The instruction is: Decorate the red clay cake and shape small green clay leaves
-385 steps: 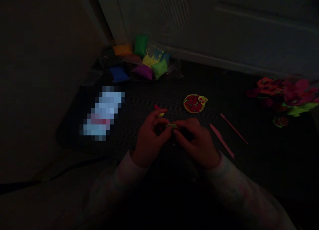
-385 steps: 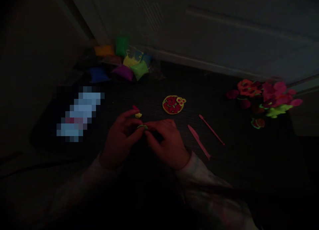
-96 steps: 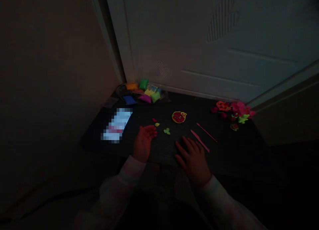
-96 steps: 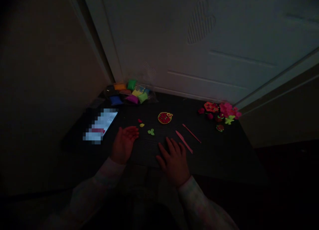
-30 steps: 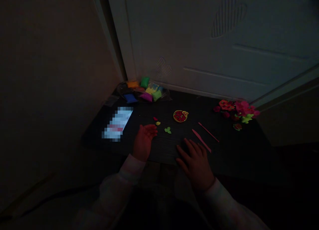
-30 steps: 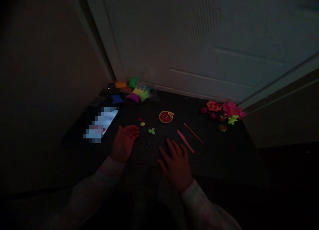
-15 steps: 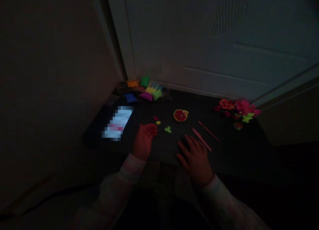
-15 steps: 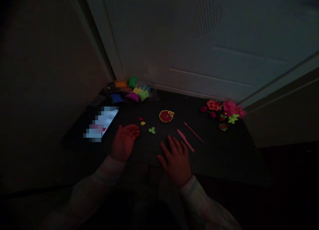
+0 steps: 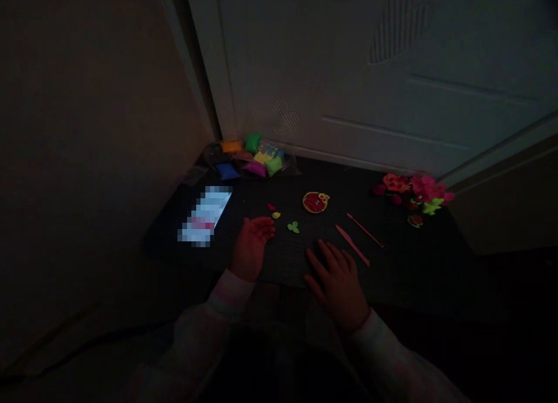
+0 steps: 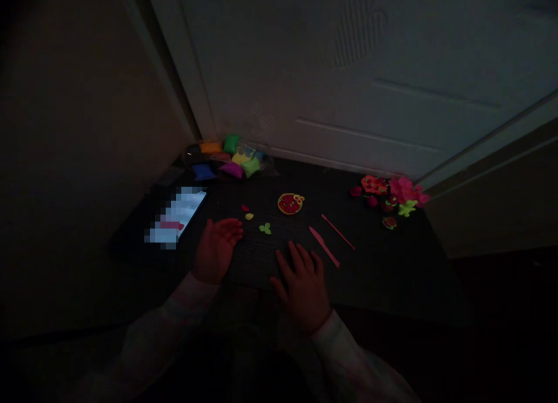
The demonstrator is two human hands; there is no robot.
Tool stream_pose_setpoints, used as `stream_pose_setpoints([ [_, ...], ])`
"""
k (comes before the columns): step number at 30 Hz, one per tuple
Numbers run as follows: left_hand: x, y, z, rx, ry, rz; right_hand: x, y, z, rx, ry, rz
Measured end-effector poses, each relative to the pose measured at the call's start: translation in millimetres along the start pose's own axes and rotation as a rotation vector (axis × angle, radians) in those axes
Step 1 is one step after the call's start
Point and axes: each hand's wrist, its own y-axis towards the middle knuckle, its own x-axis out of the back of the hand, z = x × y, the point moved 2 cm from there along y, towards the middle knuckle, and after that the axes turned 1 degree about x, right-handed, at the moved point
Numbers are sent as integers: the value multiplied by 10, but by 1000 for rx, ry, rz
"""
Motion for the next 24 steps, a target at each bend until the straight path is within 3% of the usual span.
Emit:
stream_pose_setpoints([
  [12, 5, 3, 0, 11, 19, -17, 15, -39, -146, 25, 71, -100],
  [24, -18, -6, -19, 14, 5, -19, 30, 20, -92, 19, 17, -19],
])
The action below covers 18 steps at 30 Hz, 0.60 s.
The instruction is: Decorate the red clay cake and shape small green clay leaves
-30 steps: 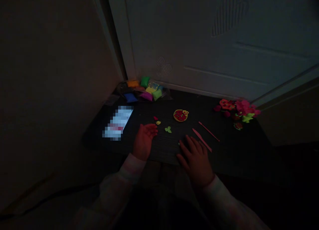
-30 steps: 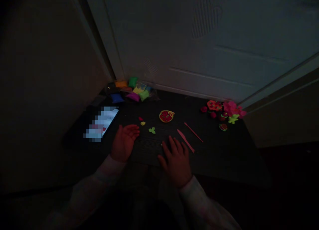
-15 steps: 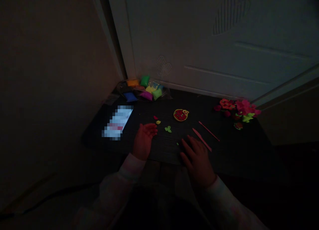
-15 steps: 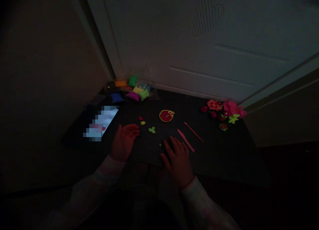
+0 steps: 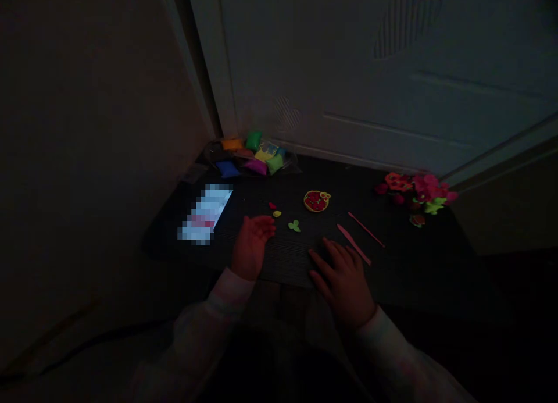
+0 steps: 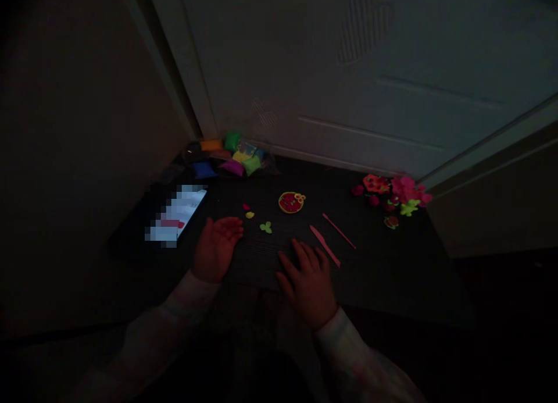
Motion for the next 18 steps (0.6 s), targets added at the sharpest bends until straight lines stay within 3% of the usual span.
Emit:
stream_pose_setpoints([
  [18, 27, 13, 17, -5, 23, 5, 13, 36, 16, 35, -27, 6],
])
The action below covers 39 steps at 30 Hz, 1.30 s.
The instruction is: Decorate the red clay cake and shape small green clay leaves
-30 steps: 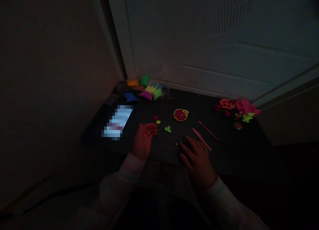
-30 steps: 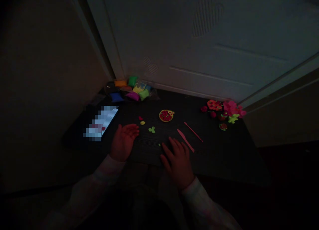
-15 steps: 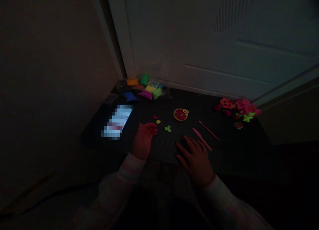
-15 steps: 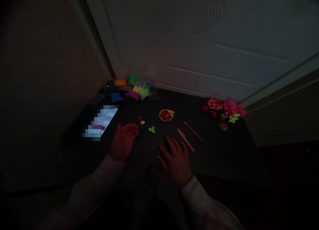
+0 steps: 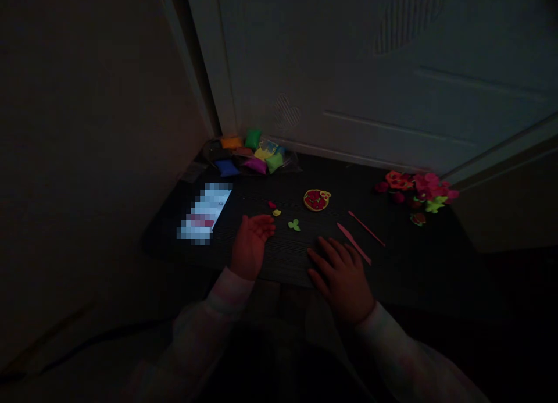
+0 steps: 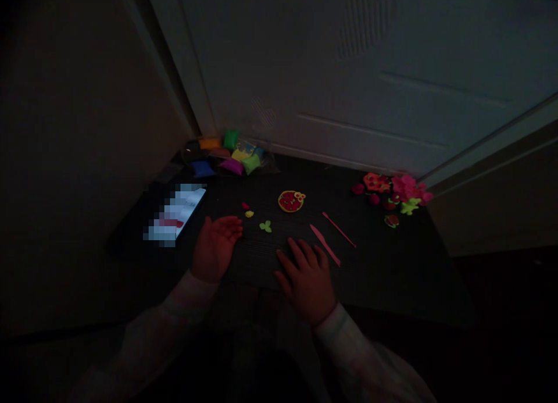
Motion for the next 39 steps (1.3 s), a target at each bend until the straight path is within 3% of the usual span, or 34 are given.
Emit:
stream_pose_setpoints([
  [24, -2, -1, 1, -10, -18, 11, 41, -40, -7, 6, -5, 16],
  [29, 14, 13, 15, -40, 69, 1, 2, -74, -28, -9, 45, 8],
  [33, 14, -30, 30, -135, 260, 2, 10, -104, -56, -32, 248, -66],
  [37, -85, -227, 13, -125, 459, 63, 154, -121, -41, -193, 756, -130],
  [39, -164, -343, -22, -157, 706, 166, 233, -115, -17, -260, 1001, -138],
])
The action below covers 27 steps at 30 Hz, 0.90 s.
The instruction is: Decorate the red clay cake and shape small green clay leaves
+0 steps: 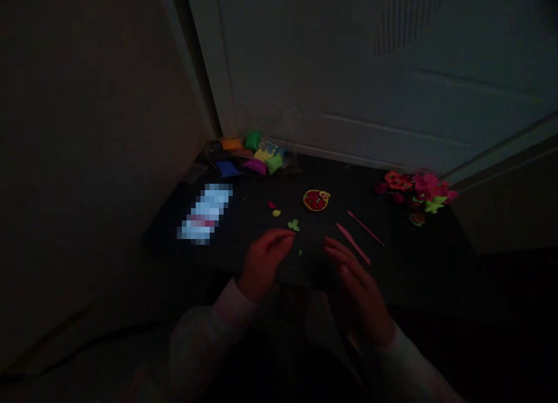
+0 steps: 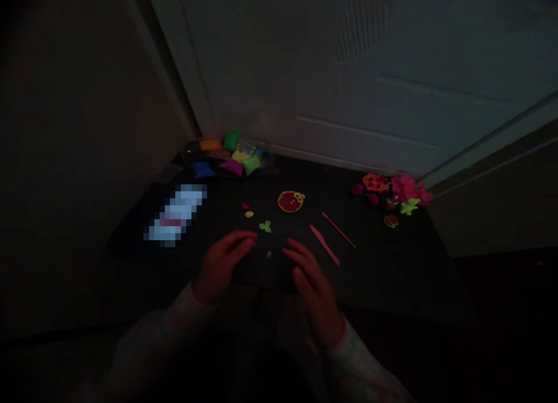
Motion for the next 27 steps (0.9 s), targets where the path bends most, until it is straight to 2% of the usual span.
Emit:
stream_pose_setpoints([
  [2, -12, -57, -73, -105, 207, 40, 19, 26, 45, -26, 79, -44],
  [5, 26, -53, -61, -229, 454, 6, 19, 116, -8, -40, -51, -134],
  [10, 47, 11, 118, -295, 702, 37, -172, 262, -183, 41, -317, 2],
  [14, 39, 4, 149, -331, 734, 26, -328, 305, -172, 113, -477, 60],
  [17, 51, 1, 137, -321, 704, 27, -381, 340, -141, 103, -510, 83],
  [22, 74, -1, 113, -274, 674, 37, -374, 385, -146, 79, -442, 76],
  [27, 50, 3, 65, -220, 599, 63, -321, 405, -141, 11, -289, 16],
])
